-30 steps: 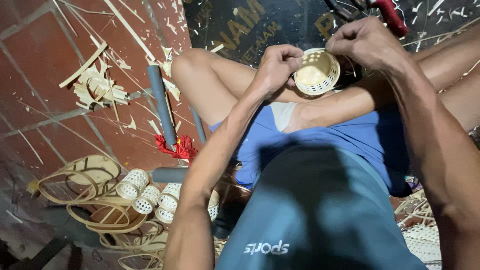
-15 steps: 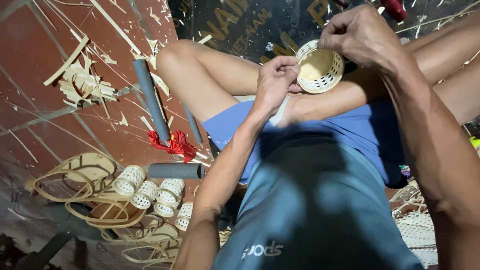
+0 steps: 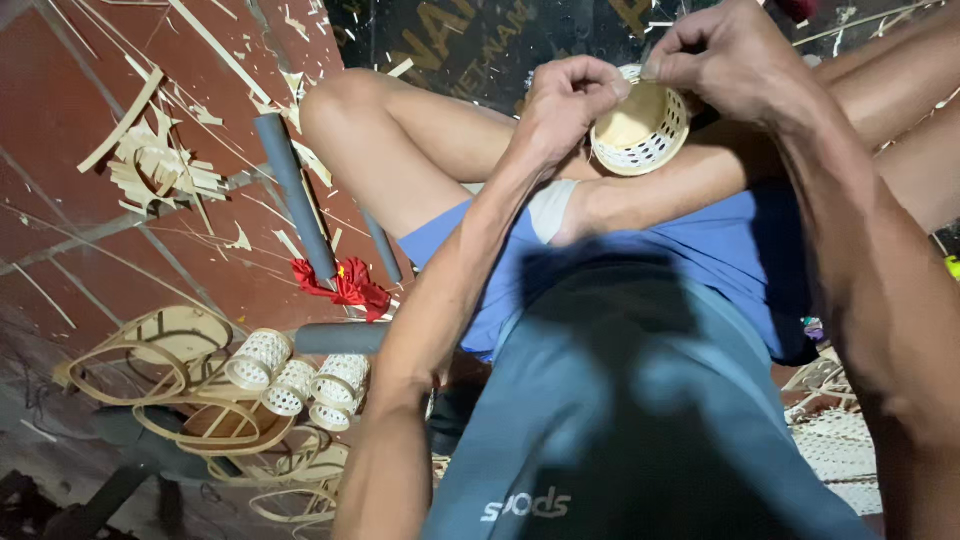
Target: The person sits on the floor assembling woven bamboo basket bodies. They fit a bamboo rim ring around the top of a basket, apply glue from a squeeze bottle to the rim, press a perforated bamboo panel into place, and set finished baskets aside while picking up new components.
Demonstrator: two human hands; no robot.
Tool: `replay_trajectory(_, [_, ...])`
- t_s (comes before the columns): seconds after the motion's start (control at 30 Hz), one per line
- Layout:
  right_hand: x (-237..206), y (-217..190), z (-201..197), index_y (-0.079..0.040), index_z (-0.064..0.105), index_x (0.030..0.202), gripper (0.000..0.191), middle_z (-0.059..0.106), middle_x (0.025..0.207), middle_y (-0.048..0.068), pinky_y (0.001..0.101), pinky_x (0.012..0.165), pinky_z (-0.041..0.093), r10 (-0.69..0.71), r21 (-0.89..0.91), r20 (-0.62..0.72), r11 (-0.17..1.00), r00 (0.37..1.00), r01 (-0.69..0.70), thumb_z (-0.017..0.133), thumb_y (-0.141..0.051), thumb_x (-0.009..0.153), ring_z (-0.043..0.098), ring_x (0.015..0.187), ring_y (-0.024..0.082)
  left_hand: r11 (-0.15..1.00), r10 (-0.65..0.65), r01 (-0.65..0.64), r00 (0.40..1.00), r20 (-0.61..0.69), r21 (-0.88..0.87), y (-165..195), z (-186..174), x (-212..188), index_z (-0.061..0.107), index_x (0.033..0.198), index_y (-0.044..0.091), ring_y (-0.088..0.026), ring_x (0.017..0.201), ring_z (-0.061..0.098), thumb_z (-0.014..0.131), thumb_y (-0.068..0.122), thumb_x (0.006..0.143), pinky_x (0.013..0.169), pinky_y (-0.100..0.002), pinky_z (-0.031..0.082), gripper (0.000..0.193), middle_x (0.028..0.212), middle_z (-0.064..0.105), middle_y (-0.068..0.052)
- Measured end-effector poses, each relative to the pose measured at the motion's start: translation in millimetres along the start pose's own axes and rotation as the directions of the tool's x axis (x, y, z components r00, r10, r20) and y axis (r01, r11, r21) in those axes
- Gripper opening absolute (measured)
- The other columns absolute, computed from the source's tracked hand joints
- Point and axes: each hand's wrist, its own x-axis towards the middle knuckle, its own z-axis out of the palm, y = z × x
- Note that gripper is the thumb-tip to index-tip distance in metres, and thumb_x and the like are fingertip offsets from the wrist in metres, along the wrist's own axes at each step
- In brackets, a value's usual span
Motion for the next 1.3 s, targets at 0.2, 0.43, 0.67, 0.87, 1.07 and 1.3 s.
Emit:
replay_trajectory(0.2, [-8.3,1.2,-7.8,-0.002,0.076,0.104,0.01,0.069,0.082,0.007,0.0312,0.062,0.05,-0.036,-0.037,0.013,0.999,0.999,0.036,0.073,-0.01,0.098,0.061,0.069,0.014,1.0,-0.006,0.006,1.0,-0.005,0.008,-2.6,-4.0,-0.4,0.077,0.093,-0.001,-0.006,0.066,0.063,0.078,0.006,0.085,0.055,-0.023,0.053,0.011,0.079,0.072,-0.002])
replay_trajectory(0.43, [-2.9,4.4,-2.7,-0.006,0.079,0.103,0.011,0.073,0.093,0.01,0.039,0.077,0.055,-0.546,-0.658,0.107,0.588,0.831,0.471,0.078,-0.017,0.101,0.069,0.08,0.025,0.996,0.013,-0.013,1.0,-0.002,-0.084,-2.1,-1.6,-1.1,0.077,0.093,-0.001,-0.007,0.065,0.064,0.078,0.005,0.085,0.053,-0.024,0.053,0.01,0.08,0.073,-0.004])
replay_trajectory(0.67, [-22.5,6.3,15.1,-0.005,0.069,0.087,0.022,0.064,0.085,0.01,0.04,0.068,0.053,-0.614,-0.782,-0.015,0.499,0.789,0.374,0.082,-0.019,0.099,0.066,0.076,0.03,0.995,-0.039,0.035,0.998,-0.046,-0.089,-10.3,-0.4,1.0,0.076,0.09,-0.001,-0.006,0.052,0.056,0.077,0.004,0.084,0.041,-0.023,0.044,0.008,0.073,0.071,-0.004])
replay_trajectory(0.87, [-28.9,18.4,67.3,-0.004,0.061,0.084,0.026,0.062,0.086,0.014,0.0424,0.064,0.052,-0.628,-0.806,-0.307,0.571,0.715,0.155,0.082,-0.016,0.095,0.066,0.076,0.032,0.995,-0.007,0.004,1.0,-0.023,-0.1,-4.5,-1.2,2.9,0.078,0.092,-0.002,-0.007,0.061,0.062,0.077,0.003,0.084,0.051,-0.023,0.049,0.009,0.078,0.074,-0.005])
replay_trajectory(1.07, [-42.4,18.5,13.0,-0.007,0.076,0.107,0.02,0.071,0.089,0.018,0.0472,0.071,0.055,-0.307,-0.701,-0.104,0.698,0.946,0.149,0.075,-0.027,0.102,0.07,0.077,0.036,0.994,-0.11,0.11,0.993,-0.033,-0.004,8.7,-3.5,1.2,0.078,0.088,-0.001,-0.007,0.052,0.057,0.078,0.006,0.08,0.043,-0.024,0.043,0.011,0.071,0.072,-0.004])
replay_trajectory(1.3, [15.4,-65.1,-4.2,-0.01,0.068,0.116,0.022,0.07,0.088,0.02,0.049,0.064,0.056,0.042,-0.728,0.075,0.685,0.996,0.026,0.063,-0.025,0.101,0.07,0.073,0.037,0.988,-0.152,0.152,0.988,0.018,0.007,21.3,-5.4,1.4,0.077,0.087,-0.001,-0.008,0.055,0.058,0.079,0.007,0.08,0.045,-0.025,0.044,0.011,0.072,0.071,-0.003])
